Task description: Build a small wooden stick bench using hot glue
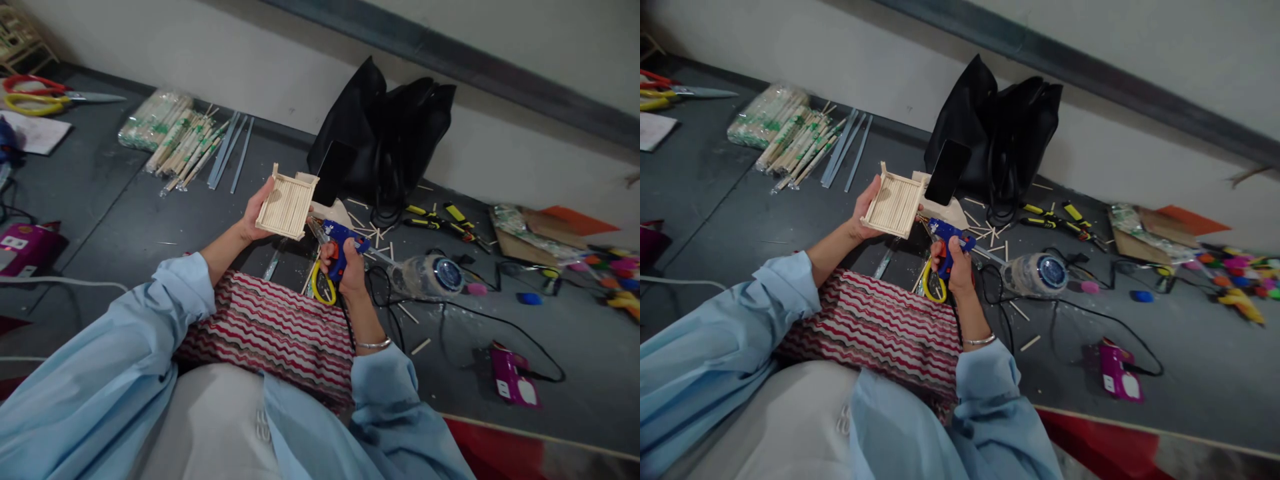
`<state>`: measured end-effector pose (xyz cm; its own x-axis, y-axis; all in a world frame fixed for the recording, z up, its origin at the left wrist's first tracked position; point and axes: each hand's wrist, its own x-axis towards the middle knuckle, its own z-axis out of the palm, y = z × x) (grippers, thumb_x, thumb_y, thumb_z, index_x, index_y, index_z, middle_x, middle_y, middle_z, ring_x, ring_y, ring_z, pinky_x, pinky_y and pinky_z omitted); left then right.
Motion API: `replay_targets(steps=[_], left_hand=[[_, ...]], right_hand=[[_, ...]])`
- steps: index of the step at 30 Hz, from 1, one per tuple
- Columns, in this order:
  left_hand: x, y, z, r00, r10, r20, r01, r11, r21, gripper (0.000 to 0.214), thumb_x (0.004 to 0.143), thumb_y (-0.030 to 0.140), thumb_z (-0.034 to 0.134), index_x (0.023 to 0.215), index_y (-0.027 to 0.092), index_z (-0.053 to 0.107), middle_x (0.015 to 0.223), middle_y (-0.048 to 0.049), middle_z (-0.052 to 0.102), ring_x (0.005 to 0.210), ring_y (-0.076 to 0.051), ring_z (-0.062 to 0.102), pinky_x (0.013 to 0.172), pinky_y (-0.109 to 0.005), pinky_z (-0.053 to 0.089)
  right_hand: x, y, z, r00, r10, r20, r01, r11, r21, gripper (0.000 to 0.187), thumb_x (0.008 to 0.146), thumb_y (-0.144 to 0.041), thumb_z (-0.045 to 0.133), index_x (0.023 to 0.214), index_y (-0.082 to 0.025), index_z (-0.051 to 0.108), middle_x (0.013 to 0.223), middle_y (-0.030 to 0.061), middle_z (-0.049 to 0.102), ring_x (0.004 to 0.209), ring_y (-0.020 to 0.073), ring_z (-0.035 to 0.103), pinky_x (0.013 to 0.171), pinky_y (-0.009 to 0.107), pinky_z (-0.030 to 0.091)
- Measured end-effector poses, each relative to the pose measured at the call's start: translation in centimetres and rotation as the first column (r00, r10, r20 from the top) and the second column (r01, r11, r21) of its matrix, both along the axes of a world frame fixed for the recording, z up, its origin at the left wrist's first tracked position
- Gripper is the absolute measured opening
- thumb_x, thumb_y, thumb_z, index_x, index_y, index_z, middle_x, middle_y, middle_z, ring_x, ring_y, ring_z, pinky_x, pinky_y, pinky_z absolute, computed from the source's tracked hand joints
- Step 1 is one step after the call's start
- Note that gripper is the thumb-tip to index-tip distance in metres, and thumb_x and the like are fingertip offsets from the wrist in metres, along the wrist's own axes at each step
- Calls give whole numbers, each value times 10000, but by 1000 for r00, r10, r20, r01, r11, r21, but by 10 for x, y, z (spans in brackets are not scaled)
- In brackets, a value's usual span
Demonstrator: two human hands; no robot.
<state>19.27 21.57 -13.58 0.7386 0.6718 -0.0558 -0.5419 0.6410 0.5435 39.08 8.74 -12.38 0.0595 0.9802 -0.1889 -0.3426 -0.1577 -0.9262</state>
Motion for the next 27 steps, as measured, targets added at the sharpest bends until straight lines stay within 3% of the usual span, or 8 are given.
replay_targets(steps=[9,18,27], left_hand=[[0,-2,5,983,180,30,-178,983,-51,752,935,679,357,1434,150,547,1162,-163,755,1154,-339,694,969,-489,569],[2,-7,9,976,216,10,-215,975,-51,698,963,607,363,1450,130,514,1160,-152,754,1249,-374,627,1047,-548,511],[4,-6,5,975,220,15,-219,975,-40,699,942,632,393,1411,137,546,1132,-147,757,1197,-365,662,995,-521,548]], right_hand=[[-2,-2,2,1000,4,27,-4,1000,-1,593,700,-775,705,636,-195,594,648,-15,522,512,72,454,407,205,410],[-2,-1,3,998,9,57,-8,1000,-21,602,683,-786,706,628,-200,583,628,-21,500,501,70,433,386,196,393],[-1,-1,2,998,17,59,-16,999,-28,612,670,-788,716,623,-190,596,633,-17,507,510,67,435,392,189,384]])
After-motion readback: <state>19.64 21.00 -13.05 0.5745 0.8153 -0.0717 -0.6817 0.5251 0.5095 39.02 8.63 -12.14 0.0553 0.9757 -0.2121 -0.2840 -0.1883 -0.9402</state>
